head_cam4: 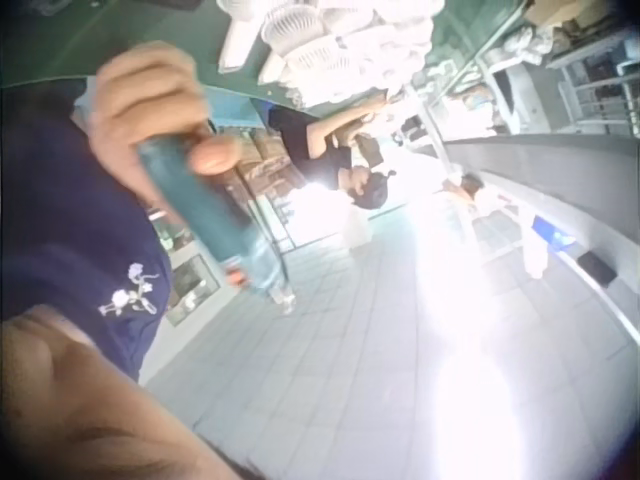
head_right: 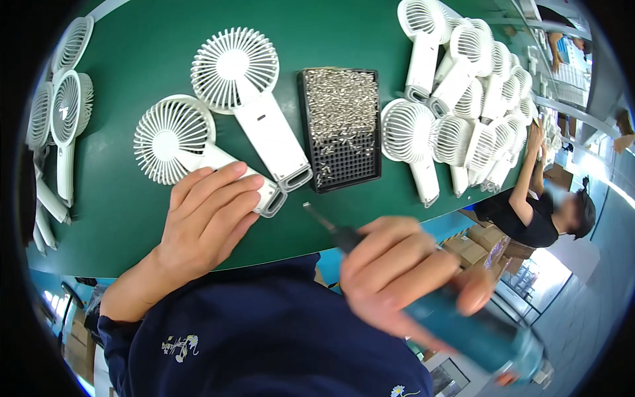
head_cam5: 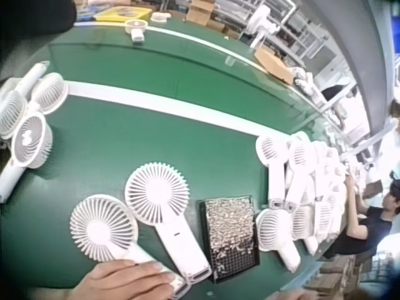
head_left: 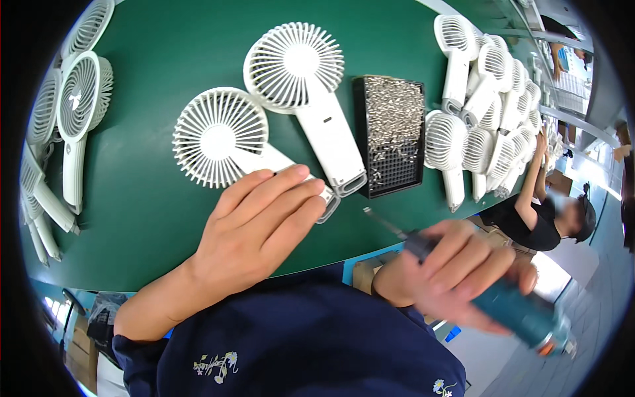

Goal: Assembling portable hand fans using an electric screwdriver on a production line.

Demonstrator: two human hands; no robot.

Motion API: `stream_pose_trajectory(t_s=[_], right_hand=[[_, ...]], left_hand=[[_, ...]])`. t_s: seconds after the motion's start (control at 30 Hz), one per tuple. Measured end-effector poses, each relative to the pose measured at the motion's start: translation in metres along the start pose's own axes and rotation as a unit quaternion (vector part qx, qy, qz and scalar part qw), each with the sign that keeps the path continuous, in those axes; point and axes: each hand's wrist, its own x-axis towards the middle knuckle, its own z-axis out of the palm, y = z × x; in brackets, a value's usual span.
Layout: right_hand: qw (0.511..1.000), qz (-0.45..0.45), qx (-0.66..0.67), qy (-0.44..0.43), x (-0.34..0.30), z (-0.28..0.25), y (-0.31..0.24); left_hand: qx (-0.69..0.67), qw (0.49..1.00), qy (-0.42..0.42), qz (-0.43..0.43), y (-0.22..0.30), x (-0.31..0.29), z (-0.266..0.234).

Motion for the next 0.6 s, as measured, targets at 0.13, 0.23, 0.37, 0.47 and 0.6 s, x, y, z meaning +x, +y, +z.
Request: stream_pose_trajectory(t_s=[0.13,0.23,0.37,0.47,0.6], right_hand=[[0.996,-0.002,0.033,-0.089,-0.025,0.018,0.011],[0.990,-0.034,0.069,-0.117,-0.035,0.020,0.019],[0.985,0.018,0.065,-0.159,-0.032,0.018,0.017],[0.985,0.041,0.052,-0.157,-0.033,0.017,0.016],[0.984,0.046,0.047,-0.165,-0.033,0.016,0.014]], left_hand=[[-0.014,1.000,0.011,-0.002,-0.002,-0.004,0.005],[-0.018,1.000,0.023,-0.005,-0.004,-0.008,0.005],[-0.035,0.999,0.023,0.001,-0.005,-0.006,0.004],[-0.034,0.999,0.026,0.001,-0.003,-0.005,0.005],[-0.033,0.999,0.027,0.003,-0.002,-0.004,0.004]])
